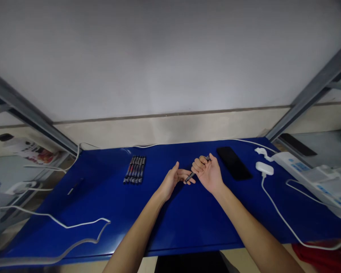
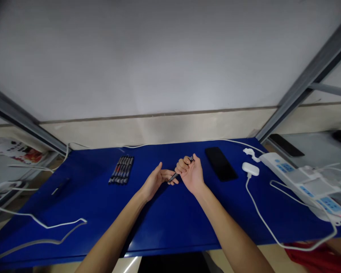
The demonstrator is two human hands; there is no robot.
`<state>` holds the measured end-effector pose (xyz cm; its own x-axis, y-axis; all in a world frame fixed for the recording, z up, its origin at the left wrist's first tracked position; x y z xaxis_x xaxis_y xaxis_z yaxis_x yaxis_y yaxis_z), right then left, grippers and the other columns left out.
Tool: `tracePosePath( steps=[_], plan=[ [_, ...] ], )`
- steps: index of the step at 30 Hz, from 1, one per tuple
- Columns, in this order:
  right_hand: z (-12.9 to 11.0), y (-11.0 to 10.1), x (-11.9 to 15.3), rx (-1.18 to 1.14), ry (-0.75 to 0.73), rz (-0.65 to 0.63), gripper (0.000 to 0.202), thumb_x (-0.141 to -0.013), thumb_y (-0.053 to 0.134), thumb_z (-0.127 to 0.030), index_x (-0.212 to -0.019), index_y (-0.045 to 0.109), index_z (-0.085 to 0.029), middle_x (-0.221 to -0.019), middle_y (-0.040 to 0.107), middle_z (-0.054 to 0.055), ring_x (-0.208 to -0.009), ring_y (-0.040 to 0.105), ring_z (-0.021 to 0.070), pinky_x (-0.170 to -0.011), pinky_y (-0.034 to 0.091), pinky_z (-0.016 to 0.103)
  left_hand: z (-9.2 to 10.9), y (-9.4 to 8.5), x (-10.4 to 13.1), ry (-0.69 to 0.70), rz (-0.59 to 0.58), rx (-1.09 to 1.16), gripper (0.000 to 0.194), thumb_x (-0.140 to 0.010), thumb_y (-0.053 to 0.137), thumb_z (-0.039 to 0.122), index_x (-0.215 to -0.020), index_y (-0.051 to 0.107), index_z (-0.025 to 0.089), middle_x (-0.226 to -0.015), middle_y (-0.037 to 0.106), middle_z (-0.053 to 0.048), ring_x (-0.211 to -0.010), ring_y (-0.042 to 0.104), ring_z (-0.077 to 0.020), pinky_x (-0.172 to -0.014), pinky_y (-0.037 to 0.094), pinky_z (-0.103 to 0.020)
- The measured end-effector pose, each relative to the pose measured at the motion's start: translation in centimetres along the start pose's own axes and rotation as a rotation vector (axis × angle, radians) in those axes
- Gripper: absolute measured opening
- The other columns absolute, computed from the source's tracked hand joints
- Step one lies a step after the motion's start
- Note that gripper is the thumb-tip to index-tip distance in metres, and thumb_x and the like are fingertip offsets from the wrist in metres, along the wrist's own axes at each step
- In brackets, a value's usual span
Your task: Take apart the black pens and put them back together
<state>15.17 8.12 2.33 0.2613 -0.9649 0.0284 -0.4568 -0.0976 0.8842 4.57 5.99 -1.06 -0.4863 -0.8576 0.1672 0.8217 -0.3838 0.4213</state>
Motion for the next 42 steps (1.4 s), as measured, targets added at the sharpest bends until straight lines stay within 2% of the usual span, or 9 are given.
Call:
tracePosePath(
  steps=[23,42],
  plan=[
    [-0.16,0.05,0.05,0.000,-0.022,-0.031,0.035,-0.093,0.037,-0.037,-0.063,0.034,-0.021,-0.058,0.022,-0.005,-0.051,0.024,0.0131,-0.053,0.033,0.028,0.01,0.10,0.02,-0.017,-0.009,0.008,0.075,-0.093,0.030,0.065,-0.100,0.071,0.003,-0.085,0.073,-0.019,-0.074,0.064,-0.0231,-0.076,0.042,-0.036],
    [-0.17,0.05,0.04,0.027,-0.027,0.009,0.037,-0.096,0.036,-0.039,-0.063,0.031,-0.022,-0.057,0.022,-0.005,-0.049,0.024,0.0134,-0.051,0.034,0.028,0.13,0.20,0.12,-0.020,-0.007,-0.003,0.074,-0.092,0.032,0.066,-0.099,0.071,0.004,-0.085,0.073,-0.019,-0.075,0.063,-0.0234,-0.077,0.042,-0.036]
  ],
)
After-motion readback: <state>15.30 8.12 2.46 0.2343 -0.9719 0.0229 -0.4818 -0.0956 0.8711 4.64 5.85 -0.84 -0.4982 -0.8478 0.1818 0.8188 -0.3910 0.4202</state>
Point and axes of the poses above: each hand's wrist, its own x-axis away from the middle knuckle, its own y-axis out of the palm, z = x × y, the point moved 8 cm from there along -x, towards the middle knuckle
